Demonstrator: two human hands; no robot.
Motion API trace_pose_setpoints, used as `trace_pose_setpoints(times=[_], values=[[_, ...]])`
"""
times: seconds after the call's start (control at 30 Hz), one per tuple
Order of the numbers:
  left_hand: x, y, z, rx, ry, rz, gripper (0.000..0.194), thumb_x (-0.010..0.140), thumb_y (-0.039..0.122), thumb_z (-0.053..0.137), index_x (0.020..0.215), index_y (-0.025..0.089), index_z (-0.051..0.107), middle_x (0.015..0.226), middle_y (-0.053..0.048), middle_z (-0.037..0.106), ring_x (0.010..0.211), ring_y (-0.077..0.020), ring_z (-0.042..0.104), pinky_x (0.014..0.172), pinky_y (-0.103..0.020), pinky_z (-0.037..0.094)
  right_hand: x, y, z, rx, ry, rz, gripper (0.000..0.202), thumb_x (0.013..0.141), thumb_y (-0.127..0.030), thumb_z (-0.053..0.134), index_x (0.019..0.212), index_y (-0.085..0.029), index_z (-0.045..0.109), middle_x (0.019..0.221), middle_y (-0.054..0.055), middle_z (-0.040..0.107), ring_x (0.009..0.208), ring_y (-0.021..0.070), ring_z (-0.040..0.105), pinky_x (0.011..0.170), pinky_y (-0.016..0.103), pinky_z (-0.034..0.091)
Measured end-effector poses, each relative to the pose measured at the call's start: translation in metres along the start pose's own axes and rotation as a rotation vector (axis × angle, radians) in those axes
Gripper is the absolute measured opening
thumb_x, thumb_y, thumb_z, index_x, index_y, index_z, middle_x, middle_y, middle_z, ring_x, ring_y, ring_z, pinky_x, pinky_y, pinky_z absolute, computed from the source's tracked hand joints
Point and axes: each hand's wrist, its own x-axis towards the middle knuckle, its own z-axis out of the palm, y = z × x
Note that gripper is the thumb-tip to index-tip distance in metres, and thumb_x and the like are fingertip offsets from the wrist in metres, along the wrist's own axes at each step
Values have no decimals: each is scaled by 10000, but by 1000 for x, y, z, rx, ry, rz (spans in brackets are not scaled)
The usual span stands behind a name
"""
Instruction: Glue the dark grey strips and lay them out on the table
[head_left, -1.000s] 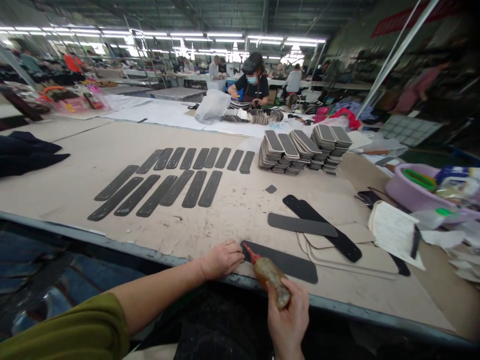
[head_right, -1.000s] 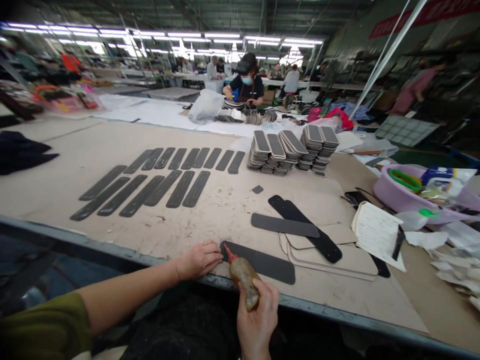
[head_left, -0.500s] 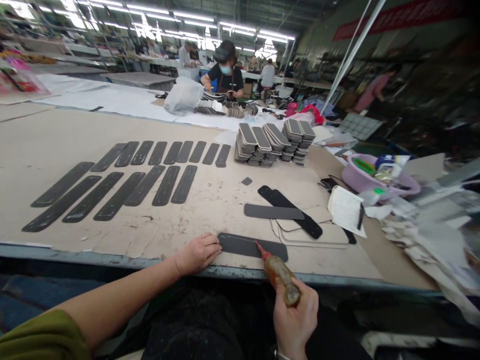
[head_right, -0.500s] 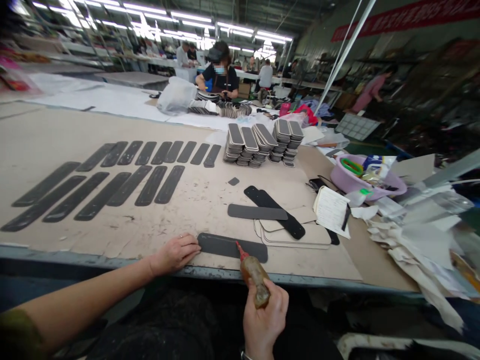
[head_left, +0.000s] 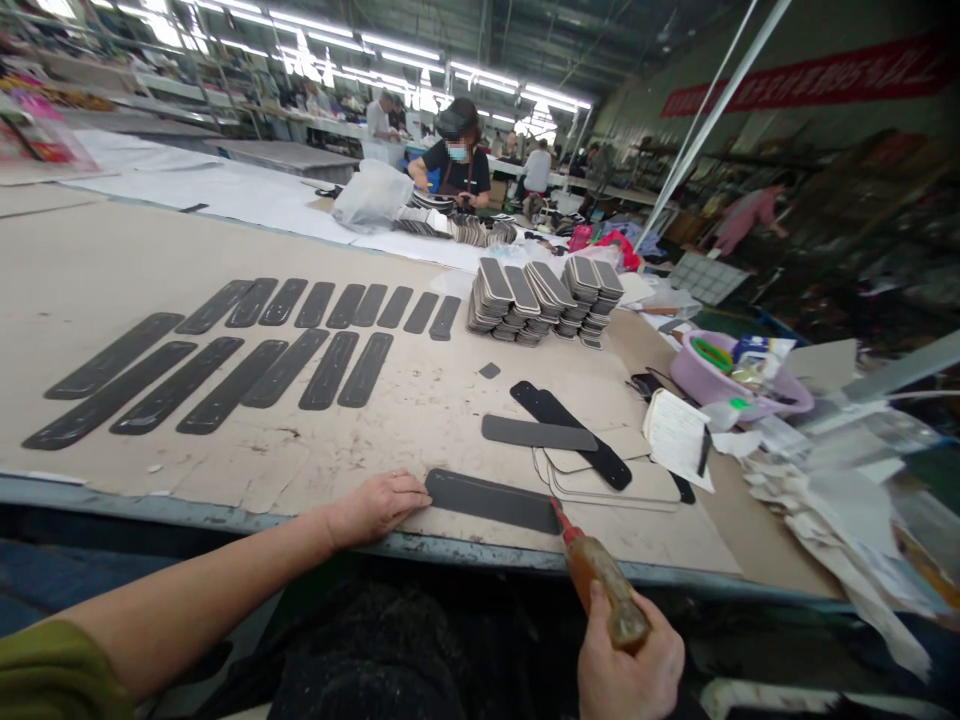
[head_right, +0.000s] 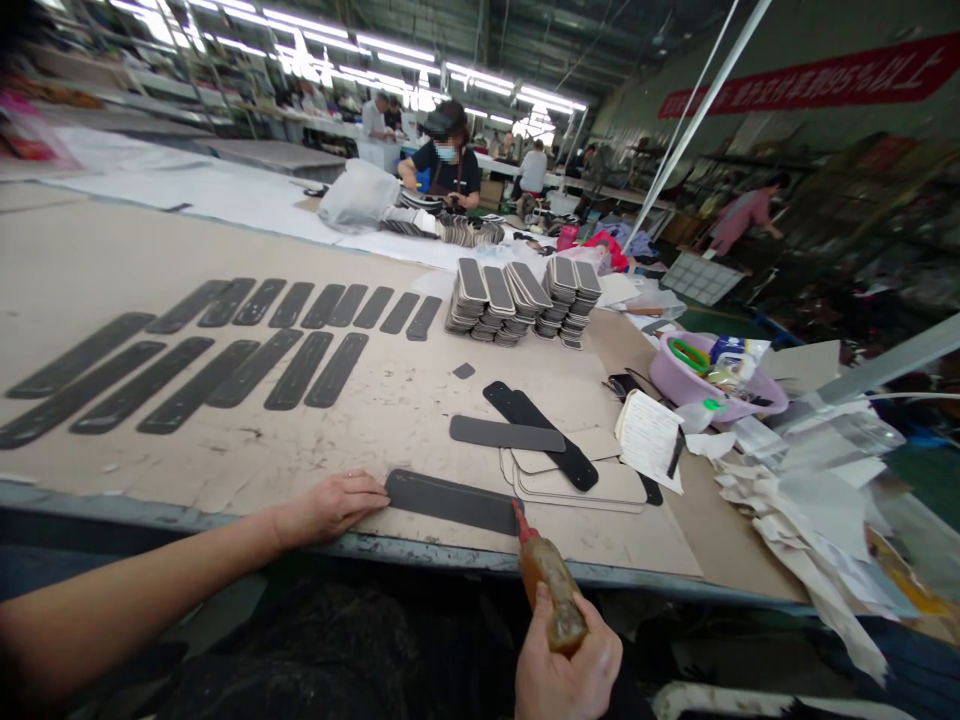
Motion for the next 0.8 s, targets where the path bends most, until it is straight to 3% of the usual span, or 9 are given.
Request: trace_pose_setpoints(times=[0.1,0.17,0.33,0.5,0.63,0.8], values=[[-3,1,-2,-38,48,-77,266,956,183,429,1052,161,676,1016,-98,655,945,-159,615,885,-278,530,-13,-11,4,143,-33,116,405,771,-487,706,1028,-187,621,971,105,582,872,274,543,796,405,435],[-2,2,-1,-48,60,-127,266,962,210,430,1010,152,685,998,-97,640,925,-156,608,872,-266,531,-22,-21,11,256,-81,112,400,757,-461,728,1034,-197,613,985,87,578,859,254,550,800,390,438],[1,2,4,-24,20,-174,299,970,223,405,926,139,689,939,-92,625,877,-161,591,845,-269,522,-35,-52,37,415,-251,-99,324,793,-409,706,991,-181,588,915,65,577,810,212,557,768,347,445],[2,2,5,-27,17,-163,287,966,215,406,916,136,677,952,-94,621,893,-167,575,869,-278,498,-35,-70,55,433,-338,-249,283,843,-362,661,1029,-174,562,914,70,573,829,203,555,756,328,453],[2,2,4,-31,3,-152,284,962,200,402,912,143,676,947,-89,627,893,-164,574,878,-278,489,-37,-69,56,453,-380,-260,272,842,-340,668,1028,-178,554,911,61,562,835,195,551,762,321,454],[3,3,2,31,-24,-125,294,965,186,385,928,150,675,904,-80,655,858,-162,591,868,-308,485,-43,-69,40,449,-384,-253,253,845,-328,667,1020,-180,560,899,51,552,816,182,547,751,298,448]])
